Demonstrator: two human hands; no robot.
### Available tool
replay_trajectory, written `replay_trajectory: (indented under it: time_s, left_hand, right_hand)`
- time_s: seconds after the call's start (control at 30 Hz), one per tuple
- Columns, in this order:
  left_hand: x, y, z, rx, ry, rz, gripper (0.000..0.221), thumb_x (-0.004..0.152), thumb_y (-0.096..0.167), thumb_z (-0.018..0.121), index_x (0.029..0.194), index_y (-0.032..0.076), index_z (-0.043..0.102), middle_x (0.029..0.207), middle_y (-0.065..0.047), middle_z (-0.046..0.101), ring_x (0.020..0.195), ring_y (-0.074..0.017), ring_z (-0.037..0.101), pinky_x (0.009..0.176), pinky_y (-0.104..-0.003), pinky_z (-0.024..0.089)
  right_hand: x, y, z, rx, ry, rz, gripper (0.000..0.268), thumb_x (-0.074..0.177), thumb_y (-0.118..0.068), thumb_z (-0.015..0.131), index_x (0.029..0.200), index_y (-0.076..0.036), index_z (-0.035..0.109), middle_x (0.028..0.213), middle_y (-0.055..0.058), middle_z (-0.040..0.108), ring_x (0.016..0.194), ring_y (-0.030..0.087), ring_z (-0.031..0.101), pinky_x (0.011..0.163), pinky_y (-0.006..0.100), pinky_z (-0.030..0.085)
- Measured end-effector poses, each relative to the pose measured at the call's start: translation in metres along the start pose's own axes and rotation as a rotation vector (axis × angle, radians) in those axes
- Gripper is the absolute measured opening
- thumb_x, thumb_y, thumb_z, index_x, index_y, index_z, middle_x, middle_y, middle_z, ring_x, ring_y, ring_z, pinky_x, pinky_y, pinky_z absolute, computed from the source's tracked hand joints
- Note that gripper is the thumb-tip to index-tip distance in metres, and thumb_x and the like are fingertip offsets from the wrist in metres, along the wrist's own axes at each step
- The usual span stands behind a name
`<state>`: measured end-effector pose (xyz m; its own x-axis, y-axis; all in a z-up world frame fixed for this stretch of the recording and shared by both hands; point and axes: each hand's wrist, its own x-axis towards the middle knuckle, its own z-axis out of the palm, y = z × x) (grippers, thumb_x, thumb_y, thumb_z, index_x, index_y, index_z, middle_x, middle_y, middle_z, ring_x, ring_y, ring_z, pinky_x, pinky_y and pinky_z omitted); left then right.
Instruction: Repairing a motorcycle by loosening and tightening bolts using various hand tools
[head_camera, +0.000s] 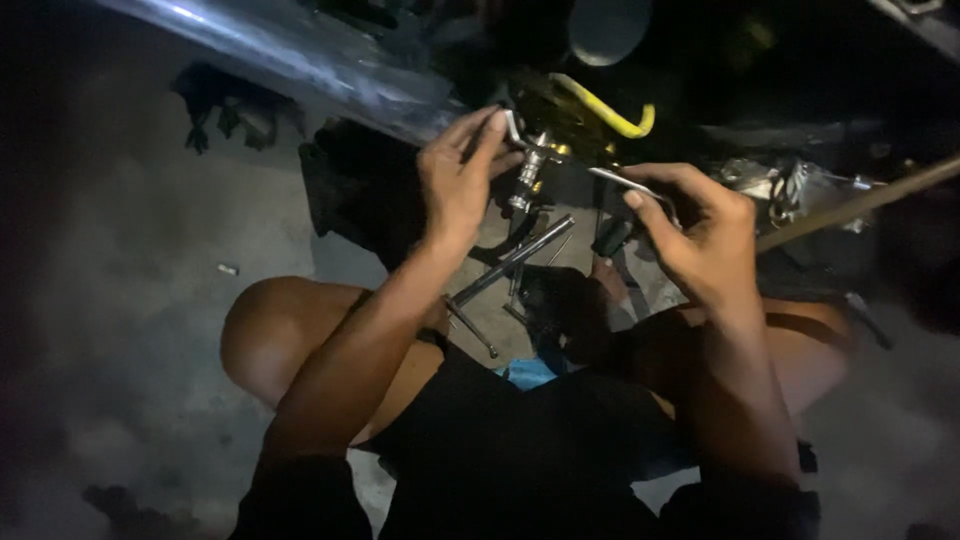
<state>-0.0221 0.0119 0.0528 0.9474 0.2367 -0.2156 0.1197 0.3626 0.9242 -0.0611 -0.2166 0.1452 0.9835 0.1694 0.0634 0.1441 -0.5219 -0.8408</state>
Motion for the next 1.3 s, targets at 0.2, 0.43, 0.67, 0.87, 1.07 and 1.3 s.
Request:
replay_trajectory:
  time_s: [0.2, 0.43, 0.67, 0.87, 1.07, 1.3]
  left_hand:
    - [0.014, -0.030, 0.008, 0.082, 0.104, 0.018, 0.020, 0.094, 0.029, 0.078, 0.104, 0.011, 0.078, 0.093, -0.005, 0.077, 0.086, -0.0141, 0.070, 0.071, -0.035, 0.066]
    - [0.019, -0.018, 0.014, -0.015, 0.023, -0.024, 0.027, 0.094, 0.028, 0.071, 0.099, 0.001, 0.072, 0.087, -0.004, 0.072, 0.076, -0.0108, 0.066, 0.068, -0.024, 0.051]
    - [0.023, -0.019, 0.010, -0.049, 0.023, -0.004, 0.019, 0.091, 0.017, 0.077, 0.095, 0.000, 0.072, 0.080, -0.002, 0.069, 0.063, -0.0051, 0.052, 0.056, -0.019, 0.039]
    - [0.021, -0.018, 0.011, -0.026, -0.095, 0.196, 0.016, 0.097, -0.001, 0.066, 0.109, -0.010, 0.062, 0.105, -0.017, 0.073, 0.092, -0.0196, 0.071, 0.088, -0.030, 0.062]
    - [-0.001, 0.008, 0.021, 0.224, 0.009, 0.252, 0.016, 0.095, 0.005, 0.070, 0.107, -0.005, 0.065, 0.094, -0.010, 0.072, 0.085, -0.0165, 0.074, 0.077, -0.024, 0.059]
    - [0.008, 0.009, 0.005, 0.268, 0.065, 0.215, 0.034, 0.092, 0.026, 0.072, 0.105, -0.006, 0.071, 0.097, -0.011, 0.076, 0.086, -0.0149, 0.070, 0.080, -0.026, 0.057]
  right_hand:
    - [-0.001, 0.016, 0.007, -0.084, 0.123, -0.133, 0.016, 0.095, 0.004, 0.084, 0.109, -0.004, 0.081, 0.085, 0.014, 0.075, 0.081, 0.029, 0.075, 0.071, 0.039, 0.057]
    - [-0.002, 0.000, 0.017, -0.296, 0.265, -0.346, 0.017, 0.093, 0.017, 0.077, 0.109, 0.018, 0.074, 0.102, 0.027, 0.077, 0.076, 0.027, 0.071, 0.070, 0.031, 0.055]
    - [0.005, 0.025, 0.027, -0.376, 0.090, -0.180, 0.015, 0.098, 0.009, 0.071, 0.113, 0.009, 0.068, 0.099, 0.020, 0.073, 0.070, 0.028, 0.066, 0.066, 0.036, 0.051]
    - [0.006, 0.100, 0.081, -0.560, -0.247, -0.086, 0.027, 0.100, -0.013, 0.057, 0.120, 0.005, 0.050, 0.093, 0.027, 0.067, 0.072, 0.046, 0.066, 0.062, 0.052, 0.051]
    - [0.016, 0.093, 0.094, -0.644, -0.333, -0.060, 0.052, 0.089, 0.006, 0.050, 0.141, 0.007, 0.044, 0.076, 0.025, 0.062, 0.060, 0.045, 0.061, 0.058, 0.054, 0.048]
    - [0.009, 0.078, 0.066, -0.631, -0.277, -0.196, 0.043, 0.076, -0.011, 0.077, 0.113, 0.002, 0.059, 0.095, 0.019, 0.067, 0.077, 0.041, 0.064, 0.066, 0.045, 0.051]
